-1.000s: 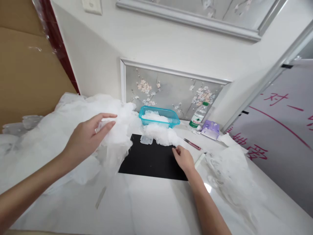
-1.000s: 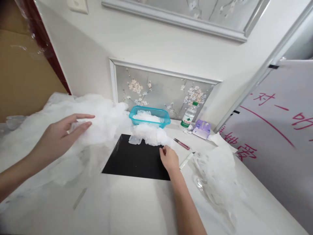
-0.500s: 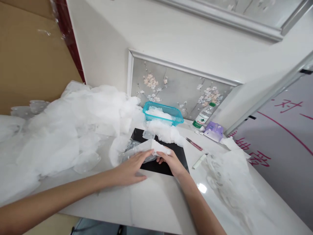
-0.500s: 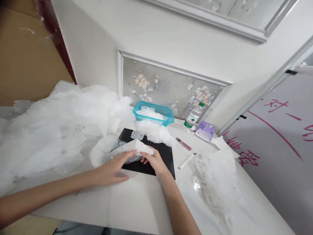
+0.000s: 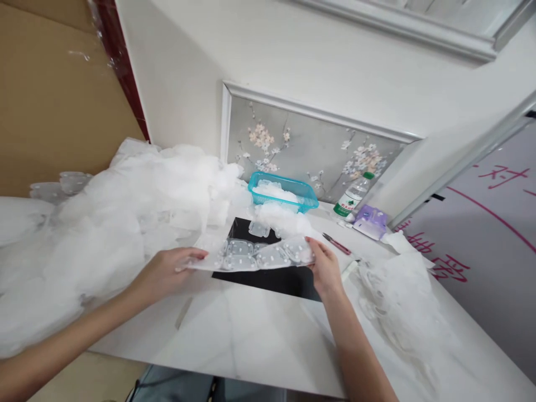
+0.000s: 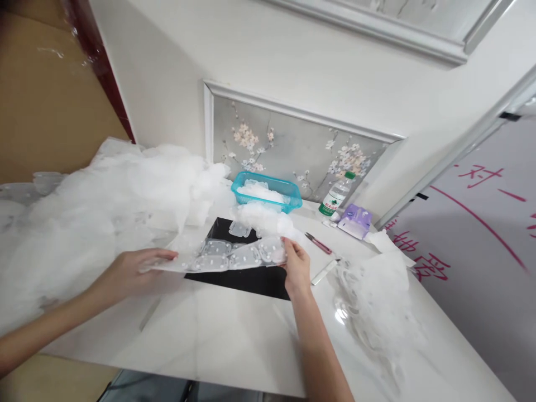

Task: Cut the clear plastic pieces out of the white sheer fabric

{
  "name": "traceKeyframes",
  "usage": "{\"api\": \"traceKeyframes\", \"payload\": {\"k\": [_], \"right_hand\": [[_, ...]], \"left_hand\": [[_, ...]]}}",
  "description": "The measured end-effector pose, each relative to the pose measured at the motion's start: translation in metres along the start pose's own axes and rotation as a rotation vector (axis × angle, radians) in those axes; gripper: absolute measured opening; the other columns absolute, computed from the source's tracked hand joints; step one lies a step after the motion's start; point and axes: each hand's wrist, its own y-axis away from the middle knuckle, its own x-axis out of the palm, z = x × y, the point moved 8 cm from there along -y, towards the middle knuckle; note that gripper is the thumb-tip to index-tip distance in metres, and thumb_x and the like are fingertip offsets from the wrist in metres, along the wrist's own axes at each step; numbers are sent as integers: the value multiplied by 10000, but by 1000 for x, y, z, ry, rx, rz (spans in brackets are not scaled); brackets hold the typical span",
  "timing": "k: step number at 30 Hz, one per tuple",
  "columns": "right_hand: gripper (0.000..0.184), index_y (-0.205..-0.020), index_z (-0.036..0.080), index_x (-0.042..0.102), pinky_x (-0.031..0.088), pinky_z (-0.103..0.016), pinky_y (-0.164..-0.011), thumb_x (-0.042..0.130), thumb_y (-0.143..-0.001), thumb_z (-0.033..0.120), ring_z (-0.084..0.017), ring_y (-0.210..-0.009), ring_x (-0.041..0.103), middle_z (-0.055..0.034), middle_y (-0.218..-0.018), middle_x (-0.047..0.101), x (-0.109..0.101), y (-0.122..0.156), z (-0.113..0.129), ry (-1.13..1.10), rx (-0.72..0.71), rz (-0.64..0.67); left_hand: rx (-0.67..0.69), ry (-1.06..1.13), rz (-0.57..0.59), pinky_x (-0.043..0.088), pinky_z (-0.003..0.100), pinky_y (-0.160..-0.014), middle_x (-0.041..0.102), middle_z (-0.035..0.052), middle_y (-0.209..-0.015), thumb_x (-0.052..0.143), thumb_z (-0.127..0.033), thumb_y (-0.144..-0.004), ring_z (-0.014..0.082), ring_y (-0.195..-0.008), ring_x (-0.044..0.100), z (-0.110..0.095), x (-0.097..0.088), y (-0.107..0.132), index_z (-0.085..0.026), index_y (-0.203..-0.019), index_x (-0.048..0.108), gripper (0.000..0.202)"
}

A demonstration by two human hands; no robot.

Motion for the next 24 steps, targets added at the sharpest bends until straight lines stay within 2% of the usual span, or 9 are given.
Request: {"api": "traceKeyframes", "payload": {"k": [4,6,10,13,14,16,19,21,24], "right_hand": [[443,-867,145,640,472,-231,-533,735,-615,496,-112,-622,586,-75,-924,688,-2,19,35,120,-95,135],[410,-819,152,635,462,-246,-558,786,-571,442,-129,-640,575,-49,-807,676,-8,32,55,255,-213,152],[302,-664,170,547,398,-235,-580,724,-680,414,-98,-617,464,17,-669,512,-19,75,107,450,-617,70],[263,-785,205,496,395,-226,-579,582,-813,453,-101,-636,476,21,-721,510,-26,99,131,451,-659,7],[272,-814,215,479,379,-220,-543,540,-833,479,-100,-593,466,31,-682,499,-30,102,135,449,-631,-45],[309,-849,222,466,325,-214,-472,494,-839,529,-97,-495,415,50,-587,464,-40,101,136,532,-570,-171],[318,-889,205,489,328,-236,-480,461,-848,519,-121,-483,443,21,-576,522,-48,76,119,854,-489,-273],[288,-955,177,510,395,-268,-578,396,-887,432,-177,-637,563,-52,-719,612,-49,50,93,1055,-423,-228],[377,-1148,98,477,438,-358,-740,410,-869,342,-278,-888,601,-173,-1007,627,-50,22,49,1202,-337,-172]], "left_hand": [[-139,202,-238,487,359,-869,719,40,-988,616,-541,-718,260,-969,634,-10,-44,-2,-230,-819,695,337],[-142,287,-324,502,330,-809,714,22,-953,624,-516,-738,219,-885,636,-18,-64,-4,-218,-855,670,323],[20,370,-562,478,214,-668,648,-42,-784,588,-397,-813,108,-725,585,-54,-104,0,-215,-866,602,190],[146,314,-726,462,195,-592,565,-56,-709,544,-392,-843,81,-638,535,-90,-124,9,-229,-874,567,167],[132,314,-704,436,183,-509,531,-63,-653,535,-408,-844,75,-560,503,-97,-123,8,-236,-876,558,176],[48,350,-515,355,166,-378,475,-73,-568,522,-447,-836,69,-440,433,-100,-104,-6,-238,-867,541,212],[-40,353,-169,322,184,-318,516,-62,-588,479,-504,-824,75,-375,414,-85,-49,-30,-216,-891,516,298],[-39,185,-48,417,235,-390,600,-14,-690,384,-505,-860,109,-420,502,-66,-13,-41,-190,-1028,514,379],[5,-9,-56,507,418,-787,603,184,-1147,429,-446,-845,260,-895,649,-42,29,-46,-93,-1302,371,581]]}}
